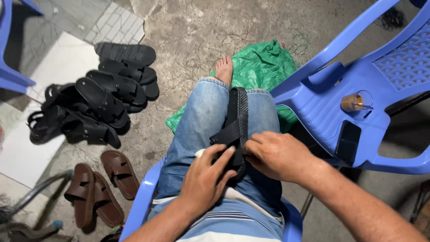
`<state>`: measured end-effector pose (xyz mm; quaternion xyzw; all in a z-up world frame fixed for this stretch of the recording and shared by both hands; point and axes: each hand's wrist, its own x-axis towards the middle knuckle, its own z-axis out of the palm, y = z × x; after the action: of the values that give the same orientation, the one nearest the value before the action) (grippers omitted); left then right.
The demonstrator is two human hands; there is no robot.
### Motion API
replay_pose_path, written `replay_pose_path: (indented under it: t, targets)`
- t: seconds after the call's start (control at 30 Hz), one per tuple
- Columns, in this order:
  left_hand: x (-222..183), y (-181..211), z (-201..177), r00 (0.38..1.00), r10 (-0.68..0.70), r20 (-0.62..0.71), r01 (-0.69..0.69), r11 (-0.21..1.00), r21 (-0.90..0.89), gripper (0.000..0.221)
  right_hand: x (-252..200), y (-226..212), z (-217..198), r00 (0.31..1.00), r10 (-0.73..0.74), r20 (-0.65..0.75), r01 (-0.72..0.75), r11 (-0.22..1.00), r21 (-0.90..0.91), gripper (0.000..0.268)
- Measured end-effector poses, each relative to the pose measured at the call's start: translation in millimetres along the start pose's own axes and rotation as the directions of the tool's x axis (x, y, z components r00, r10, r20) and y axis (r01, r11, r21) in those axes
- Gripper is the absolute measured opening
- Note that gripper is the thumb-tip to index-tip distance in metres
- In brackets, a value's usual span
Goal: The person sews the strap of a black sandal by hand using a needle and thread, turning the sandal to reach different points, and briefly checks a phone.
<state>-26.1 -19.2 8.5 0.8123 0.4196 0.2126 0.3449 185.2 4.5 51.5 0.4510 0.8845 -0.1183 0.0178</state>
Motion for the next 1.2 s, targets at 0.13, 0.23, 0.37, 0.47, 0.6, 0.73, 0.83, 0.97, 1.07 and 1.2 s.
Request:
replay_pose_path:
  t: [0.13, 0.23, 0.37, 0.47, 0.6, 0.73, 0.83, 0.97, 1.07, 1.2]
  targets:
    - [-27.5, -13.0, 6.1, 0.987, -0.161, -0.005, 0.161, 0.987, -0.028, 0.025, -1.6, 6.4, -9.6, 0.988, -0.011, 0.153, 0.018, 0.999, -0.043, 0.01]
    - [-36.1, -15.0, 5.6, 0.972, -0.232, 0.039, 0.234, 0.971, -0.053, 0.013, -3.2, 5.0, -10.0, 0.99, -0.071, 0.12, 0.086, 0.988, -0.128, 0.003]
    - [-27.6, -1.8, -25.3, 0.914, -0.352, 0.205, 0.37, 0.927, -0.059, 0.013, 2.1, 3.7, -13.4, 0.99, -0.054, 0.129, 0.074, 0.985, -0.154, 0.005]
    - [-22.4, 2.8, -35.1, 0.876, -0.297, 0.379, 0.44, 0.815, -0.378, 0.004, 10.8, 6.4, -25.5, 0.98, -0.001, 0.198, 0.011, 0.999, -0.05, 0.007]
    - [-13.7, 9.2, -18.2, 0.929, -0.301, 0.216, 0.325, 0.382, -0.865, 0.012, 23.4, 10.9, -34.8, 0.946, 0.022, 0.325, -0.024, 1.0, 0.004, 0.009]
    - [-13.9, 8.6, 8.8, 0.768, -0.543, 0.338, 0.457, 0.096, -0.884, 0.016, 32.4, 20.7, -35.2, 0.934, -0.027, 0.356, 0.01, 0.999, 0.052, 0.01]
    - [-6.9, 11.1, 14.5, 0.669, -0.64, 0.379, 0.544, 0.074, -0.836, 0.017, 46.1, 18.8, -48.6, 0.871, 0.044, 0.49, -0.093, 0.993, 0.075, 0.022]
    - [-0.4, 9.7, 26.8, 0.546, -0.674, 0.499, 0.571, -0.136, -0.809, 0.033, 57.6, 19.9, -49.1, 0.865, 0.029, 0.5, -0.081, 0.993, 0.082, 0.021]
    - [10.0, 14.4, 25.0, 0.471, -0.708, 0.525, 0.635, -0.141, -0.76, 0.036, 64.6, 16.9, -53.7, 0.805, 0.076, 0.589, -0.093, 0.996, -0.001, 0.023]
    - [17.4, 15.1, 33.8, 0.447, -0.747, 0.493, 0.613, -0.145, -0.776, 0.037, 64.2, 14.5, -57.8, 0.789, 0.098, 0.606, -0.114, 0.993, -0.012, 0.021]
